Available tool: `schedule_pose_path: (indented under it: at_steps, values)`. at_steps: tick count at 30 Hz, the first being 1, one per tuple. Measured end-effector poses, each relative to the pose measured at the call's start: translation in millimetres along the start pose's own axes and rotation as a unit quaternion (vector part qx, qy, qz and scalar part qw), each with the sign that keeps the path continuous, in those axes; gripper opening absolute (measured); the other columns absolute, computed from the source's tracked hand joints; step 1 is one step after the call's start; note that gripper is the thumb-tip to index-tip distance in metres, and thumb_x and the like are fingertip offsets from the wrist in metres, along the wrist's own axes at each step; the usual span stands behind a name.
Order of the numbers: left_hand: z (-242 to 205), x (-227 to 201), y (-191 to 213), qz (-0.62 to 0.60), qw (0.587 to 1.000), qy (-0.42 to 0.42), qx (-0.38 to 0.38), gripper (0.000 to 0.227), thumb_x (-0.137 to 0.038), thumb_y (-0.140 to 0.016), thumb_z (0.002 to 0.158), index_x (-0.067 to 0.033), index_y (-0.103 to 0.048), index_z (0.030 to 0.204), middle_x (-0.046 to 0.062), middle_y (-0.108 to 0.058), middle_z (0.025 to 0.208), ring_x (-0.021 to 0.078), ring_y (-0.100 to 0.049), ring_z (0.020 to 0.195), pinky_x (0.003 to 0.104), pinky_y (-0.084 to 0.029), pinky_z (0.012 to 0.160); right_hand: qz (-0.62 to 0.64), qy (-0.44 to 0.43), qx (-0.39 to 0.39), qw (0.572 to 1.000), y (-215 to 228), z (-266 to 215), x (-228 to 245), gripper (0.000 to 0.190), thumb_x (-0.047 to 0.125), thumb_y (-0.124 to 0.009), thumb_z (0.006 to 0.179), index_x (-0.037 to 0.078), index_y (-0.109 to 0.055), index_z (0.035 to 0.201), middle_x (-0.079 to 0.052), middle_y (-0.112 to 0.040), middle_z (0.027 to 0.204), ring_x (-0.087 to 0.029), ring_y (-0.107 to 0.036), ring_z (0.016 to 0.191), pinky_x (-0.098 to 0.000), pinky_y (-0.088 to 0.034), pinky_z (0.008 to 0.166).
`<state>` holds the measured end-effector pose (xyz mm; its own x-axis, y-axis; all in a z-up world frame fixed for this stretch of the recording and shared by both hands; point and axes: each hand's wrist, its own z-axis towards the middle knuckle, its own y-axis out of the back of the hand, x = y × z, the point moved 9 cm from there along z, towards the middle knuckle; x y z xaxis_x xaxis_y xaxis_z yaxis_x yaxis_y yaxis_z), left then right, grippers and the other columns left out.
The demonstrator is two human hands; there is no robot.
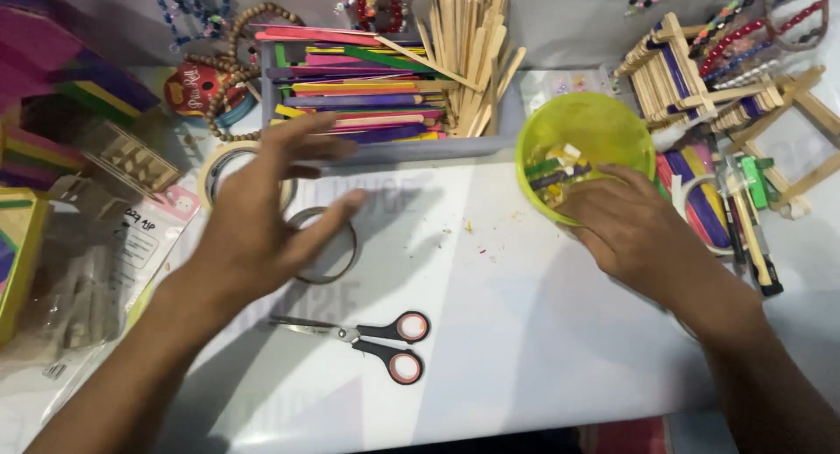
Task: A person is seen cutting popsicle sticks with scissors and sorting the pieces into a bowl as part of a handicraft project to assemble a wooden structure.
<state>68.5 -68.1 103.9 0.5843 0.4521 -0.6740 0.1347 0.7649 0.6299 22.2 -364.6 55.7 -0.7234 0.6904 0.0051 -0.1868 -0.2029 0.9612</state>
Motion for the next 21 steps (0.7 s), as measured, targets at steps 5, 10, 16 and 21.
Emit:
schedule_pose_path:
  at_steps: [5,10,16,21]
  values:
    - [-30,9,37,0.048,0.998,0.019,-0.048,0.055,-0.01,-0.074,0.096,0.0001,-0.043,0.14,0.015,-0.074,0.117,0.0241,-0.074,0.11,0.034,-0.059,0.092,-0.057,-0.032,0.014,0.998,32,1,4,0.006,0.006,-0.068,0.093,0.009,-0.072,0.096,-0.008,-0.077,0.103,-0.024,-0.071,0.102,-0.0502,-0.049,0.108]
    - [-33,18,33,0.032,0.999,0.007,-0.044,0.053,-0.006,-0.073,0.096,0.003,-0.044,0.14,0.019,-0.072,0.114,0.0258,-0.074,0.107,0.034,-0.06,0.092,-0.083,-0.111,-0.002,0.99,58,3,-43,0.014,0.015,-0.074,0.099,0.003,-0.076,0.107,-0.012,-0.078,0.101,-0.029,-0.07,0.094,-0.0507,-0.052,0.109]
    - [-32,19,15,0.006,1.0,0.013,-0.017,0.052,-0.011,-0.072,0.095,-0.0021,-0.045,0.139,0.015,-0.07,0.12,0.023,-0.072,0.111,0.036,-0.059,0.093,-0.177,-0.053,-0.044,0.982,55,45,-55,0.017,0.019,-0.081,0.105,0.004,-0.081,0.114,-0.007,-0.08,0.103,-0.026,-0.075,0.095,-0.0408,-0.054,0.096]
    - [-37,17,9,0.004,1.0,0.0,0.001,0.052,-0.012,-0.071,0.094,-0.0016,-0.046,0.139,0.016,-0.073,0.118,0.0236,-0.073,0.11,0.038,-0.058,0.099,-0.18,-0.13,0.065,0.973,15,56,-80,0.023,0.032,-0.066,0.105,0.014,-0.076,0.115,-0.005,-0.079,0.102,-0.027,-0.073,0.094,-0.0449,-0.051,0.101]
